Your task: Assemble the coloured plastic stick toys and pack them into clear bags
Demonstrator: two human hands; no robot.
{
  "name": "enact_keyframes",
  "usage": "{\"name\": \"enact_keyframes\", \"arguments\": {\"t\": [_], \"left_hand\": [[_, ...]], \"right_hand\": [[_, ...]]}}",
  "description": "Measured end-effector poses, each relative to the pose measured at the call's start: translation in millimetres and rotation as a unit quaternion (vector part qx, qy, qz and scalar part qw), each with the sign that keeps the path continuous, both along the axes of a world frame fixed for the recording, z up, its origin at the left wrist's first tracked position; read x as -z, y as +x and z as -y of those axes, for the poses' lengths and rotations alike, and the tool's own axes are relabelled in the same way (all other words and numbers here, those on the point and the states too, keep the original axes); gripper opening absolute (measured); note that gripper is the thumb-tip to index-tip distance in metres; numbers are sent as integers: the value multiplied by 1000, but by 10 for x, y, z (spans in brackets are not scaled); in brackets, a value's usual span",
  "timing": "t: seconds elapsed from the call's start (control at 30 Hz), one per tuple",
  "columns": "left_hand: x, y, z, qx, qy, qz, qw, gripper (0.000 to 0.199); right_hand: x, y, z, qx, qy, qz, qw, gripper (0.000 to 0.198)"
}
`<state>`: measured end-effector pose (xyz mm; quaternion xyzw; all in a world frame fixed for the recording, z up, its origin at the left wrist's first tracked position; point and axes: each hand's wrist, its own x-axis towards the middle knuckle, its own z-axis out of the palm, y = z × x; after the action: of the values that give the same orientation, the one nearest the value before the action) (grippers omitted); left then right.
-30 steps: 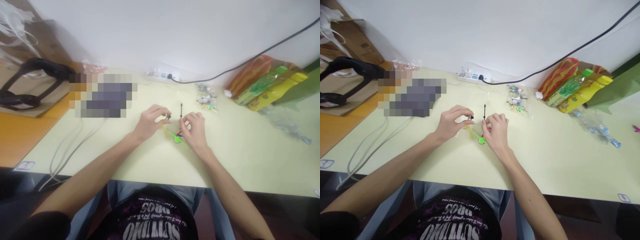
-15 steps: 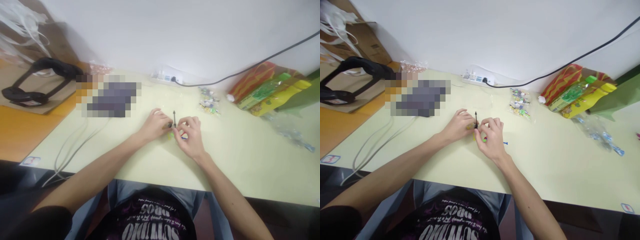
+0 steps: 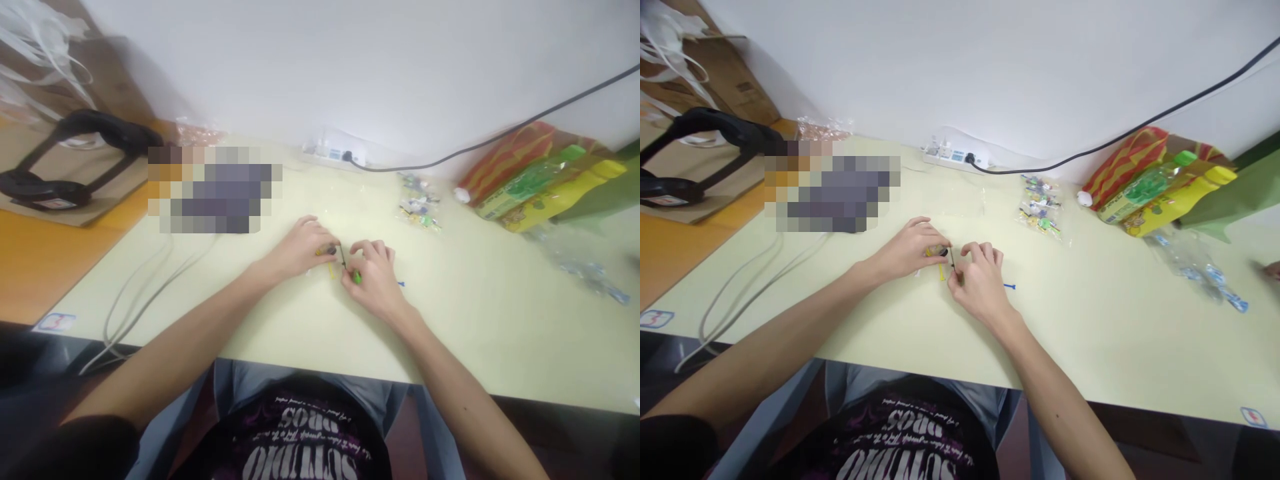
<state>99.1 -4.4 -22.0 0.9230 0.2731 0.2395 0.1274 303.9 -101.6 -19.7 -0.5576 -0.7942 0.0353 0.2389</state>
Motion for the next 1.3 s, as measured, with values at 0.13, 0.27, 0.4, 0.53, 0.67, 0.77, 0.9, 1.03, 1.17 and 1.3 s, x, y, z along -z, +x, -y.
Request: {"name": "enact_keyframes", "arguments": {"t": [0.13,0.27,0.4,0.53,0.67,0.77,0.9,1.03,1.17,1.3], "left_hand": [[22,32,22,-17,2,19,1000,29],[34,84,65,7,-5,20,1000,16],[39,86,55,12,-3,15,1000,22],[24,37,11,6,24,4,1000,34],[-23,16,28,8,52,0,999,37],[-44,40,72,16,65,-27,997,35],[-34,68,102,29,66,-51,996,36],[-60,38,95,16,61,-27,998,43],[-103,-68,84,-13,50,-19,998,55],[-87,-246,79,-43,20,24,999,53]], "right_hand": [[52,23,-32,39,6,11,999,29],[108,30,-61,41,12,22,999,28],[110,49,-78,36,28,1,999,24],[-48,205,-114,52,38,-73,995,28],[-255,415,-74,66,50,-114,990,23],[-272,438,71,35,26,-72,996,25],[-127,320,286,-10,19,30,999,37],[-37,253,404,-23,45,95,994,37],[-27,255,516,-6,82,103,991,32],[12,256,637,-4,79,102,992,21]]}}
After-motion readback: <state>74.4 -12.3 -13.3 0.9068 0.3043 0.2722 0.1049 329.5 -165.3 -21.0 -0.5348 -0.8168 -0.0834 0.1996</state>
